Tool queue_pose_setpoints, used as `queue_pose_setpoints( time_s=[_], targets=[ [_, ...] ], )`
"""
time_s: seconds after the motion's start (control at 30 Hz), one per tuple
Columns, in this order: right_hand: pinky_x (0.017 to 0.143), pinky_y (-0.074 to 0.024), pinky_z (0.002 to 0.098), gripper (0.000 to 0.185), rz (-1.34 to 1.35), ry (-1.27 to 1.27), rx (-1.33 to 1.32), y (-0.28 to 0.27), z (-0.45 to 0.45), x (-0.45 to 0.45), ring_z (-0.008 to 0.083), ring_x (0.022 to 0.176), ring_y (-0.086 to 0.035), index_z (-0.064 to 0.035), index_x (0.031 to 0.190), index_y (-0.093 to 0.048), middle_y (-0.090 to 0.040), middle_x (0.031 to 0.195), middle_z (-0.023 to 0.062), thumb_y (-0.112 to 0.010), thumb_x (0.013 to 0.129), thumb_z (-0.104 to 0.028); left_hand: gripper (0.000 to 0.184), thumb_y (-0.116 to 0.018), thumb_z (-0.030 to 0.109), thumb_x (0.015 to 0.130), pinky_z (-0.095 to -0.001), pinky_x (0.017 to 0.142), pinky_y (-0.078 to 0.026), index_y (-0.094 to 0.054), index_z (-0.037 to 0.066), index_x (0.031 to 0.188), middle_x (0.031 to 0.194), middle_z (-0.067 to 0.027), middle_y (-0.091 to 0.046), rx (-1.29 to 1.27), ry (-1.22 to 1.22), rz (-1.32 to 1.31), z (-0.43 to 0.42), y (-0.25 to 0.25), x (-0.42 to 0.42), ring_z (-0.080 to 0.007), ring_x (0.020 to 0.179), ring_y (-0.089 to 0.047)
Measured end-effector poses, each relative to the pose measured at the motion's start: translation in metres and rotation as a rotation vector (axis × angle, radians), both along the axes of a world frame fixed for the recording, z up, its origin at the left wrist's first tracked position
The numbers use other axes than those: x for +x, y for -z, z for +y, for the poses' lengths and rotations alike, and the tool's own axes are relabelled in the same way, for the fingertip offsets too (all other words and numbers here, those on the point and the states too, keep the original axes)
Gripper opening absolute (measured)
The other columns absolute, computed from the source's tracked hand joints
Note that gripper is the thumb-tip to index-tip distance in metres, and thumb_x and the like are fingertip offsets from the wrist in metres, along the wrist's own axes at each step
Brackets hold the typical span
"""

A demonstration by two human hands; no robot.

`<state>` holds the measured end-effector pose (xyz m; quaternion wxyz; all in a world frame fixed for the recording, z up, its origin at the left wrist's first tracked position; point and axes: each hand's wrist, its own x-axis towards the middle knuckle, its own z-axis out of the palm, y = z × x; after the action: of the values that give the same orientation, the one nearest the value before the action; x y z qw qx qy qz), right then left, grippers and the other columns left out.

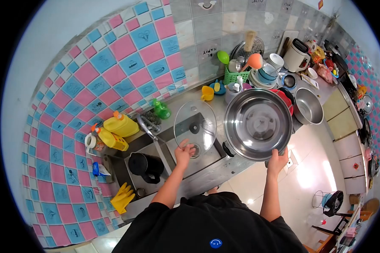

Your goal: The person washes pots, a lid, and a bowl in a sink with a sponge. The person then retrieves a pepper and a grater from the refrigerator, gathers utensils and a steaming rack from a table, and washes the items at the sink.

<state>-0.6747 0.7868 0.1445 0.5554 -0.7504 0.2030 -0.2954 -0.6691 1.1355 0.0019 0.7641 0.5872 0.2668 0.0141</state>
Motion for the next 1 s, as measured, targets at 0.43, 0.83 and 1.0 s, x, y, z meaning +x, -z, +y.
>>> queue_pose_setpoints(
  time_s=[0.43,0.83,1.0],
  targets=[
    [0.085,-0.0485,0.0389,0.059,-0.019,-0.182,-0.735,0.005,0.090,-0.036,0.0336,0.103,-0.059,-0.0006,0.129,-0.047,-0.058,0.117,0.0183,-0.057,0.070,0.003,0.047,-0.052,-0.010,0.074,-0.0358,0.075,-0.053,-0.060,0.005,0.118,0.104,-0.0175,-0.066,1.095,-0.213,-0.560,0.051,-0.070,-0.112,-0.0292,0.090,-0.066],
    [0.062,-0.0507,0.0334,0.054,-0.378,-0.368,-1.154,0.011,0.125,0.001,0.0262,0.071,-0.060,-0.0078,0.127,-0.052,-0.055,0.124,0.0183,-0.058,0.073,-0.002,0.026,-0.053,-0.001,0.086,-0.0379,0.084,-0.052,-0.063,0.000,0.110,0.105,-0.0179,-0.065,1.396,-0.188,-0.691,0.084,-0.092,-0.176,-0.0323,0.099,-0.064],
    [0.070,-0.0514,0.0362,0.061,-0.318,-0.330,-0.976,0.004,0.109,-0.001,0.0321,0.086,-0.061,-0.0063,0.131,-0.048,-0.051,0.129,0.0210,-0.058,0.071,0.001,0.026,-0.053,-0.002,0.086,-0.0377,0.084,-0.052,-0.064,0.001,0.110,0.105,-0.0176,-0.066,1.447,-0.197,-0.621,0.072,-0.094,-0.178,-0.0325,0.100,-0.064]
  ],
)
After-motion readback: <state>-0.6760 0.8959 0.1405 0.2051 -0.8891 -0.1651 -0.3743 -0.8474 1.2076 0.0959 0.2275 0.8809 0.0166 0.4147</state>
